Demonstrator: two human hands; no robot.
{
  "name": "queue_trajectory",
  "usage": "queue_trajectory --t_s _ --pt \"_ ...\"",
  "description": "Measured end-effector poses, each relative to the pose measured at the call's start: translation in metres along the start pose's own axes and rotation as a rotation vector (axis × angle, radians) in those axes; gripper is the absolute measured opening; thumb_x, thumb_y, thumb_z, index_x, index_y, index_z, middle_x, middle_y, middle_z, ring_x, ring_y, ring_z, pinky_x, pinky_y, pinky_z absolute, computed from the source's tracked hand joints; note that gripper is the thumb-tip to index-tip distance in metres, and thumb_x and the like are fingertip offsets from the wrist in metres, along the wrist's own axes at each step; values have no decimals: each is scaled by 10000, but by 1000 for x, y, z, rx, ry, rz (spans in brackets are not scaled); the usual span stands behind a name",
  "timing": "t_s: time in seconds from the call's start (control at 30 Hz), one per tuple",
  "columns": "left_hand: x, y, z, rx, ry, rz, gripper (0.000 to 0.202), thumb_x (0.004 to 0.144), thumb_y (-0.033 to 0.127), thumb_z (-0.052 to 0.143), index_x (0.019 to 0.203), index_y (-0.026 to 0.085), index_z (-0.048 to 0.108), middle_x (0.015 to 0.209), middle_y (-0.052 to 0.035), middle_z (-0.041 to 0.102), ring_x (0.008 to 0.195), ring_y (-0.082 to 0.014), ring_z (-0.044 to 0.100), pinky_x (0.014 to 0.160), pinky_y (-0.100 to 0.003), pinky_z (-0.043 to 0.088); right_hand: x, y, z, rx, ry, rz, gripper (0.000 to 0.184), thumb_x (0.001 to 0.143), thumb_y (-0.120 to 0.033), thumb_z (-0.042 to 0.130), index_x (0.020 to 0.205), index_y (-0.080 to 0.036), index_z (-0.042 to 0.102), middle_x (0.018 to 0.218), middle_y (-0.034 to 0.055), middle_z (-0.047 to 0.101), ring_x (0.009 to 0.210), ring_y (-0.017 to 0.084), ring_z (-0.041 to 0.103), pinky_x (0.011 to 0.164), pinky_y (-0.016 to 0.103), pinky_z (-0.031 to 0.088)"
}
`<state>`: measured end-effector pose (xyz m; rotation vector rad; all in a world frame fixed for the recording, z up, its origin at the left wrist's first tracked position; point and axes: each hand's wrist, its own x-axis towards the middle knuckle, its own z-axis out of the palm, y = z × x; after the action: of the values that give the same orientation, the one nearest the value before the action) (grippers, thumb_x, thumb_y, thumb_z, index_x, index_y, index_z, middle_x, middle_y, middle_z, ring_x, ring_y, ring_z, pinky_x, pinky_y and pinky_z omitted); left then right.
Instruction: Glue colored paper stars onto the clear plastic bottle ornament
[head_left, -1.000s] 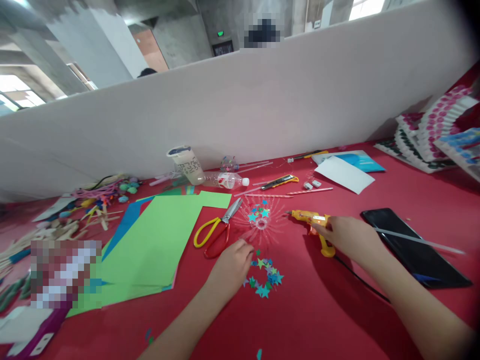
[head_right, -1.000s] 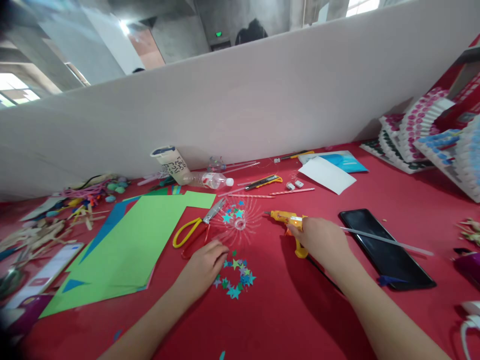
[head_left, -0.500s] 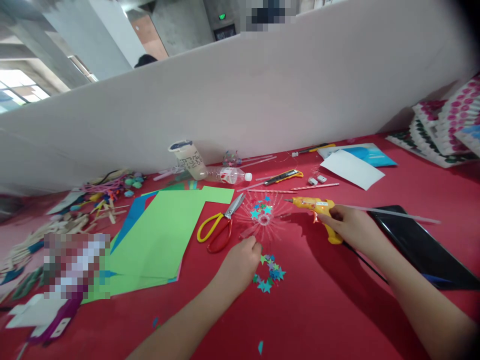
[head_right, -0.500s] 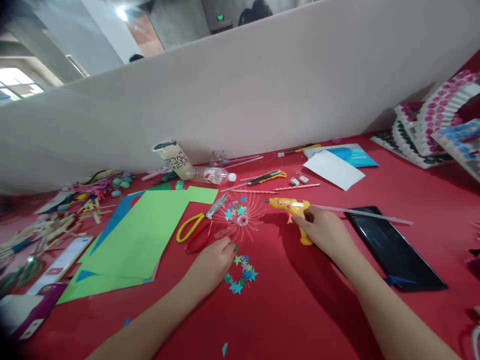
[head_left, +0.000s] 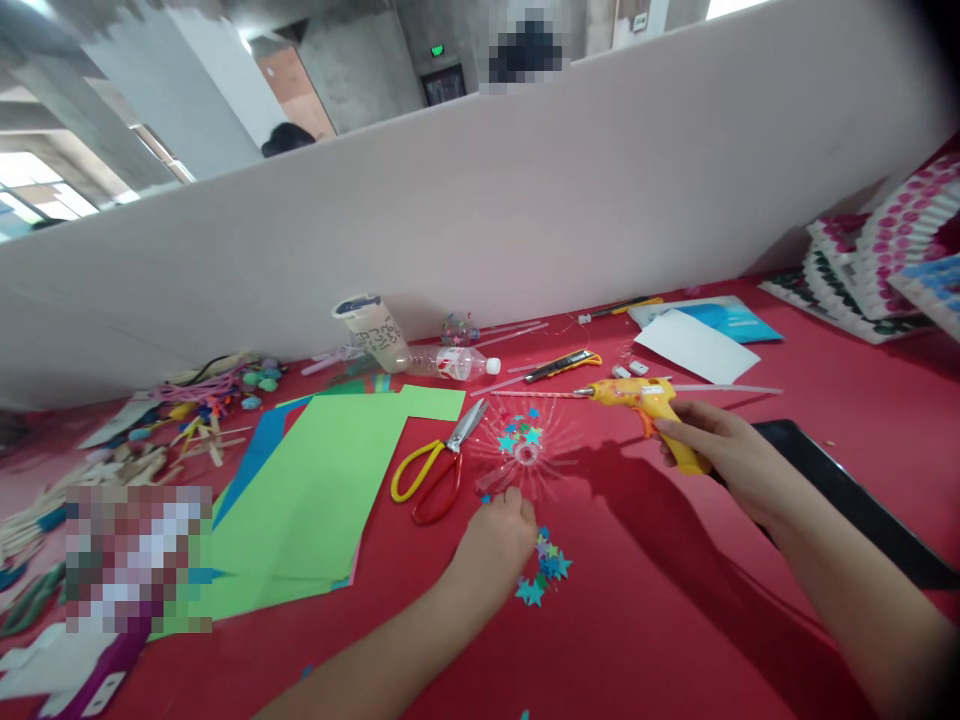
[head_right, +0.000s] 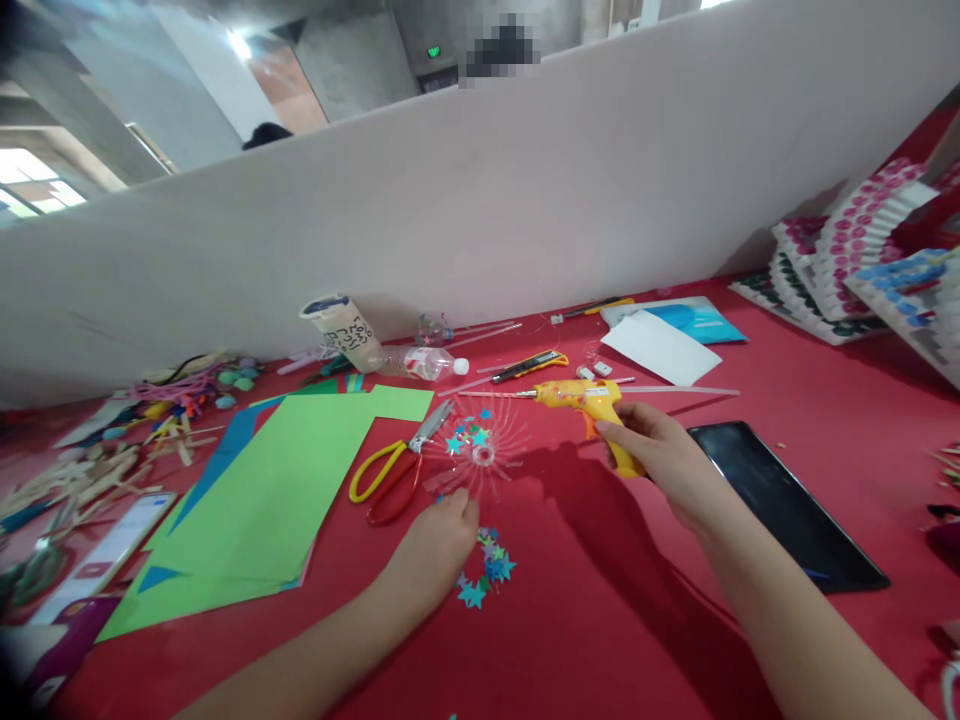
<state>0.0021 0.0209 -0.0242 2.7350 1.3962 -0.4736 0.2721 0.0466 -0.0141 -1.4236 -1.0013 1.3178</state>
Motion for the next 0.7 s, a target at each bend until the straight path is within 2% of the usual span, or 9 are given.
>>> queue_trajectory --t_s 0.23,0.47,0.7 --pt "-6 -6 7 -7 45 3 297 737 -71 402 911 88 582 901 -135 603 826 -243 611 716 -360 513 -13 -14 7 134 -148 132 288 700 -328 702 888 -179 541 697 15 639 571 126 579 539 237 449" --pt "-4 -6 4 -11 8 15 286 740 -66 398 886 83 596 883 -148 618 780 -251 630 670 -359 519 -17 -11 16 160 -121 56 253 661 -307 722 799 -192 543 671 4 625 588 146 585 552 264 450" --pt "1 -5 4 -38 32 -4 326 727 -87 363 878 83 597 878 -150 621 790 -255 623 668 -363 510 -19 -12 14 190 -200 24 202 680 -279 686 796 -167 564 708 15 618 566 122 544 533 250 417"
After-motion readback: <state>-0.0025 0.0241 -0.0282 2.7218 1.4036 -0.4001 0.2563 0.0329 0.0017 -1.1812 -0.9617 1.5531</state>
